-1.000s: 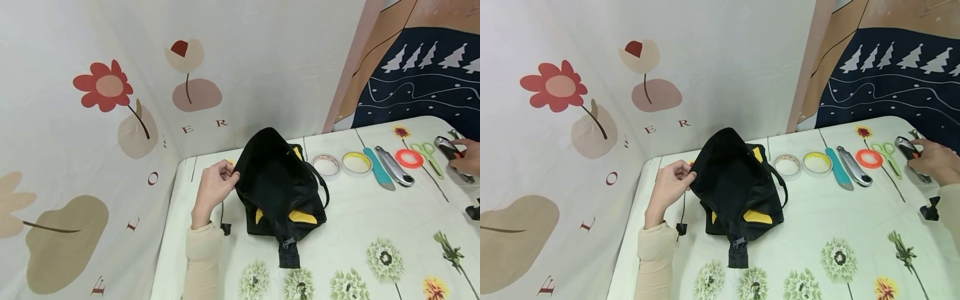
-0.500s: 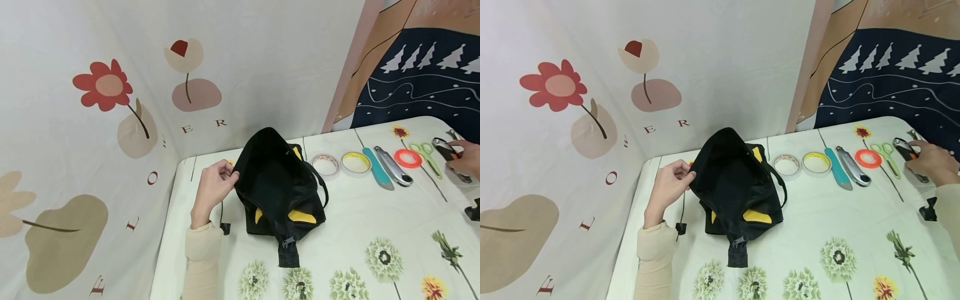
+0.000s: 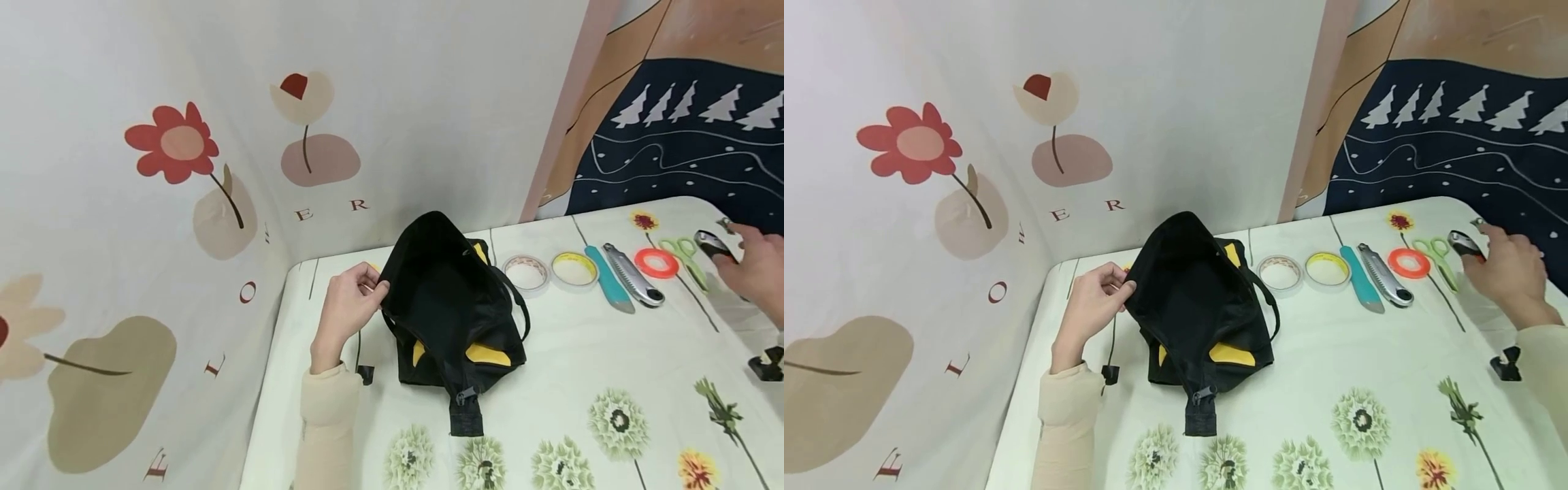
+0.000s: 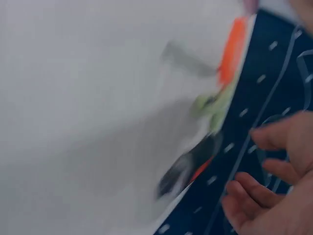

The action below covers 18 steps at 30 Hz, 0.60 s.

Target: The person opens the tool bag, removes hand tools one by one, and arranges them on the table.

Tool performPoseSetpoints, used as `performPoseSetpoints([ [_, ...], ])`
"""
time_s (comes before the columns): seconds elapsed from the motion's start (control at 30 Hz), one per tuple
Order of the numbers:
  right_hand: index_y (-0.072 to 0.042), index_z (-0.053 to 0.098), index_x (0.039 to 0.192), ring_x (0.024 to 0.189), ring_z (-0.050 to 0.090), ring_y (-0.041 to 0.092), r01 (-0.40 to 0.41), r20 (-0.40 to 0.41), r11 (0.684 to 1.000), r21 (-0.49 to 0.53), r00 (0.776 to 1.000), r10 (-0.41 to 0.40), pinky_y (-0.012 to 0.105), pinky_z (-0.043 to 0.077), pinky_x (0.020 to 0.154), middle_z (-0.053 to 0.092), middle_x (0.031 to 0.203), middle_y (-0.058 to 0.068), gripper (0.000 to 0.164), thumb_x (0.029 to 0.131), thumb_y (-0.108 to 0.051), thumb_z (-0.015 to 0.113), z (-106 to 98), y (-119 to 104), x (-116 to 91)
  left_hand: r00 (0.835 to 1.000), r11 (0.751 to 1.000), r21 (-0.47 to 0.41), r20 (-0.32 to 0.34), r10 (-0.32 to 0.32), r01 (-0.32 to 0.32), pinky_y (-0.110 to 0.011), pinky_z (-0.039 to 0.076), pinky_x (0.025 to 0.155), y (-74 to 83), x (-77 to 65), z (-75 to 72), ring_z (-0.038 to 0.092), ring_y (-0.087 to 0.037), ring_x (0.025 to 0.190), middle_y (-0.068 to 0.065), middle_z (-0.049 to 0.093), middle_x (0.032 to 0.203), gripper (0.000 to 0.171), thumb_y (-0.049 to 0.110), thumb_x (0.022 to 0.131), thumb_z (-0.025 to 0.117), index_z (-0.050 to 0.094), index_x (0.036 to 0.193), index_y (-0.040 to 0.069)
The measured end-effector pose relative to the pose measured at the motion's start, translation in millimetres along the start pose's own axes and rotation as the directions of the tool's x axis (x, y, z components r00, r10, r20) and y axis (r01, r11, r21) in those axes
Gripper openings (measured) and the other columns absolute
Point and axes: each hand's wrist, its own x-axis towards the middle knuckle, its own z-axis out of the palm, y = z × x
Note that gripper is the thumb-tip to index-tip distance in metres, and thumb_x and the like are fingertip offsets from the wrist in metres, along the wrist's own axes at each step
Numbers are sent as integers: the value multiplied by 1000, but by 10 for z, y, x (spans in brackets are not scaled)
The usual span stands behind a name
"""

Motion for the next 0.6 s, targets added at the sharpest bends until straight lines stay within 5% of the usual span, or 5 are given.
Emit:
performPoseSetpoints([
  [0.07, 15, 34, 160, 124, 46, 64, 52, -56, 997, 48, 997, -49, 71, 41, 104, 46, 132, 48, 57, 108, -1, 52, -18, -232, -105, 1000, 1000, 1, 1, -7, 7, -37, 55, 72, -15, -19, -5, 71, -20, 78, -3, 76, 86, 8, 14, 102, 75, 72, 96, 10],
  [0.17, 12, 47, 157, 95, 69, 19, 157, -87, 974, 163, 986, -144, 36, 54, 86, 67, 118, 34, 52, 109, -4, 60, -37, -655, -300, 1000, 1000, 2, -4, -2, 2, -37, 55, 73, -18, -23, -13, 71, -20, 77, -3, 76, 86, 8, 14, 101, 75, 72, 95, 10],
  [0.3, 6, 59, 150, 74, 51, -24, 328, -50, 859, 393, 941, -336, 9, 43, 61, 80, 93, 9, 47, 105, -1, 70, 7, -1255, -639, 1000, 1000, 7, -14, 4, -4, -38, 54, 72, -3, -10, -24, 71, -21, 77, -3, 75, 85, 9, 15, 101, 75, 72, 95, 10],
  [0.43, 5, 62, 147, 71, 65, -8, 401, -12, 728, 557, 880, -476, 14, 52, 61, 80, 96, 21, 47, 102, 4, 75, 194, -1796, -1023, 1000, 1000, 7, -13, 2, -2, -37, 55, 72, 8, -13, -23, 70, -20, 77, -4, 75, 86, 9, 14, 101, 75, 72, 95, 10],
  [0.6, -4, 65, 149, 68, 71, 8, 318, 24, 696, 644, 901, -434, 22, 55, 55, 79, 97, 18, 49, 102, -8, 80, 515, -2181, -1379, 1000, 1000, 6, -7, 4, -4, -37, 55, 71, 14, -33, 1, 70, -19, 77, -4, 75, 87, 9, 13, 102, 75, 72, 94, 10],
])
